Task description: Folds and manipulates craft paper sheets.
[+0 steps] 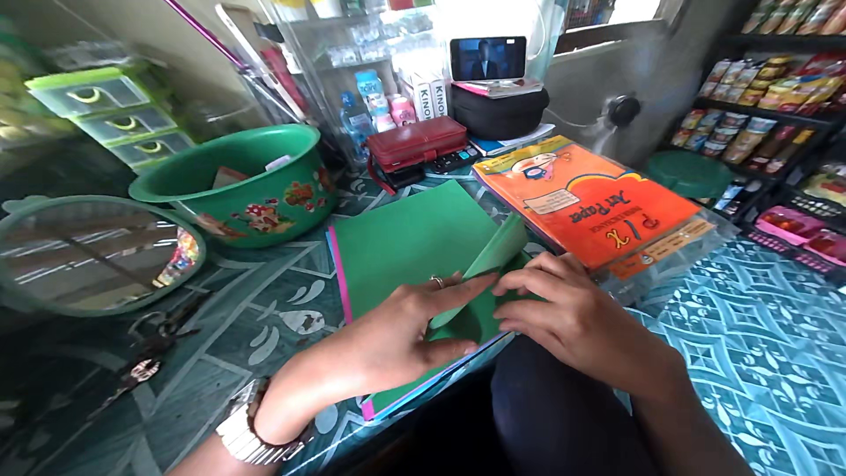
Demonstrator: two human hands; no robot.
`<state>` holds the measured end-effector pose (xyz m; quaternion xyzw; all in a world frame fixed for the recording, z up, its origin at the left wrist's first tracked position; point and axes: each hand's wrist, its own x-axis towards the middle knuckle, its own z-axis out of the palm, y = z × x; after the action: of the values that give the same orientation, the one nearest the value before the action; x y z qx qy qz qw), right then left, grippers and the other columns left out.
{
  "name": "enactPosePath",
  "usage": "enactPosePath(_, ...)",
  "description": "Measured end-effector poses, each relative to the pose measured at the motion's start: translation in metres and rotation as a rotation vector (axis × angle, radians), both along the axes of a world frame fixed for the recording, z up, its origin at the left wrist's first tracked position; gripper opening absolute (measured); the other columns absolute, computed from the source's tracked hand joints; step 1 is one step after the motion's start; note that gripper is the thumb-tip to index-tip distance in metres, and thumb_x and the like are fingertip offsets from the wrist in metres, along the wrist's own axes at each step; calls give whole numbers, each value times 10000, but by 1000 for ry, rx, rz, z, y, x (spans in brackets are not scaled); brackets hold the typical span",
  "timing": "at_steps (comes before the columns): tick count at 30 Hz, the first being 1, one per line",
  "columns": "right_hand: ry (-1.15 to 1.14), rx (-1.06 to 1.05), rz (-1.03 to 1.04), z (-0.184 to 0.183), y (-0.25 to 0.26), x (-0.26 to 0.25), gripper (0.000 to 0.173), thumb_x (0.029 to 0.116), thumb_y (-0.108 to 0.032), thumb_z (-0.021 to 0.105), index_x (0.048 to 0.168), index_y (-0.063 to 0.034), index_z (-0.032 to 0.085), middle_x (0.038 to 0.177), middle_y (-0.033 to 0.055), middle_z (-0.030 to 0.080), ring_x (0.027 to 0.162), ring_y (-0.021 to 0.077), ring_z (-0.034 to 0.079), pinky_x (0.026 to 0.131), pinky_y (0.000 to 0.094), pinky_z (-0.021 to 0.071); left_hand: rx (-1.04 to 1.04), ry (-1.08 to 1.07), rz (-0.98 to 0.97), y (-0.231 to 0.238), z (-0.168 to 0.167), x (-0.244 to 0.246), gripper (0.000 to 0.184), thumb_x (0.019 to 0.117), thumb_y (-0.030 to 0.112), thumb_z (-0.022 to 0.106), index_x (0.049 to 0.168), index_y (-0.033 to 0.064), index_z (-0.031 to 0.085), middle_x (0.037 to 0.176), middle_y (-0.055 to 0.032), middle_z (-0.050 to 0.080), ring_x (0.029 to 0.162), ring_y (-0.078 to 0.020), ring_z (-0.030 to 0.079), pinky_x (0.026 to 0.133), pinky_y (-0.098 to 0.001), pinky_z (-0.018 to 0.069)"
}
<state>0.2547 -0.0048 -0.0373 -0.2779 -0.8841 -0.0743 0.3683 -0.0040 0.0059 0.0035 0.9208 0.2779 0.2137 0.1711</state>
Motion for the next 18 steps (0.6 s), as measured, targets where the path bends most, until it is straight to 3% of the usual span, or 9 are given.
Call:
enactPosePath(3,-29,-24,23,-1,0,-1,266,1020,-364,596,1013,-176,785,1150,9,709,1046,191,625,889,379,466,-60,6,19,1,2,-2,620,942,338,702,1520,210,516,1377,-18,644,1184,-21,623,955,-199,528)
enactPosePath(9,-32,-30,29,-3,2,-2,263,1031,-340,582,1000,-171,781,1147,10,709,1043,182,628,888,372,462,-62,-8,-6,2,2,-2,729,869,392,772,1520,190,514,1349,-6,657,1180,6,611,964,-175,515)
enactPosePath(14,8,-25,32,-1,2,-3,259,1042,-304,571,998,-157,779,1135,9,716,1036,166,628,896,353,459,-78,7,-3,2,3,-4,660,912,378,721,1514,194,524,1399,-2,634,1265,-16,578,1031,-215,497)
enactPosePath(18,7,-2,30,-1,2,-3,245,1046,-274,564,1031,-164,782,1137,3,717,1037,175,626,890,360,460,-140,-4,8,2,6,-6,613,931,344,690,1506,201,534,1378,-1,644,1209,7,602,990,-198,514)
